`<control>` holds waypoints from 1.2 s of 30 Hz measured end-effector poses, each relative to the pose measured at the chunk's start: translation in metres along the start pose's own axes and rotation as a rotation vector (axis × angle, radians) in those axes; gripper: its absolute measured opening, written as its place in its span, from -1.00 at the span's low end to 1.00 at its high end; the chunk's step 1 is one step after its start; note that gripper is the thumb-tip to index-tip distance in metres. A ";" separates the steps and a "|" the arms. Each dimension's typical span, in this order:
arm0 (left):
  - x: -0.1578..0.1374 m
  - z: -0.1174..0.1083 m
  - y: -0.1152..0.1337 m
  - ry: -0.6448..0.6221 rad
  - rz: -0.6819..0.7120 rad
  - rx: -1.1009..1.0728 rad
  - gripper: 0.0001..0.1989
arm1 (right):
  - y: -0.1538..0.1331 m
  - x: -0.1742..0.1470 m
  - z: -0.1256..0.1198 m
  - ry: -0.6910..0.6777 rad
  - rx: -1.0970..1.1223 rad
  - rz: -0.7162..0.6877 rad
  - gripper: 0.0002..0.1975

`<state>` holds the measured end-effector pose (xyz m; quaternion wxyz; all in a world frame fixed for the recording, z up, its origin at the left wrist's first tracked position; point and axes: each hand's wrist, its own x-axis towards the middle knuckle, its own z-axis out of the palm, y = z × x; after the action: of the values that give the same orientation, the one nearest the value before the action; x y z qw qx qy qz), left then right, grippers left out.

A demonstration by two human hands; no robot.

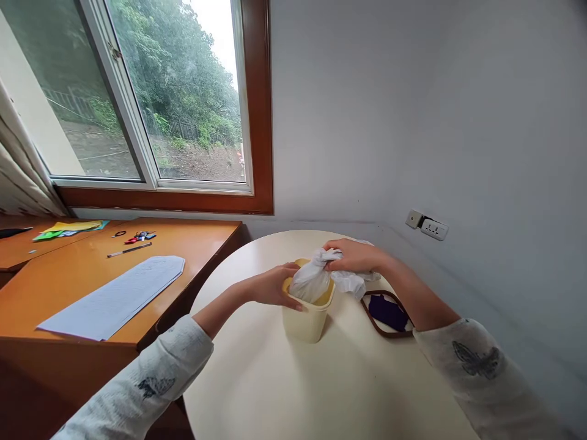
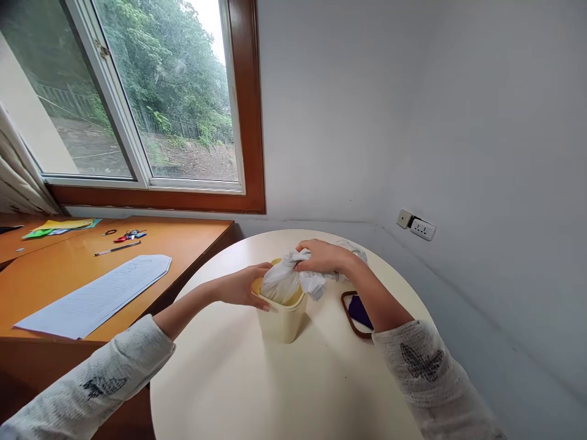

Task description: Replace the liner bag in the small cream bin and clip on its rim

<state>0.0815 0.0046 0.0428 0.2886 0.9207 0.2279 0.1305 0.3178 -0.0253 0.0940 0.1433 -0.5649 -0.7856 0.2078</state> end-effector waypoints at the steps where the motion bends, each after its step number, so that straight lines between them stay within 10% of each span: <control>1: -0.001 -0.003 0.002 0.045 -0.001 0.002 -0.43 | -0.001 -0.001 0.001 0.027 -0.012 0.015 -0.70; 7: -0.003 -0.007 0.029 0.514 -0.088 -0.038 -0.75 | -0.006 0.001 0.013 0.186 -0.012 0.108 -0.57; 13: 0.007 0.018 0.062 0.453 -0.118 -0.070 -0.49 | -0.024 -0.002 0.021 0.125 0.217 0.051 -0.58; 21: 0.006 0.012 0.034 0.507 -0.145 -0.425 -0.82 | -0.018 -0.019 0.010 -0.052 0.612 -0.049 -0.29; 36: -0.036 -0.024 -0.004 0.542 -0.317 -1.031 -0.93 | 0.035 -0.044 -0.009 0.096 0.631 0.081 -0.77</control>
<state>0.0402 0.0013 0.0554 0.6452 0.5510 0.3350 0.4096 0.3647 -0.0557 0.0849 0.3401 -0.5324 -0.6516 0.4198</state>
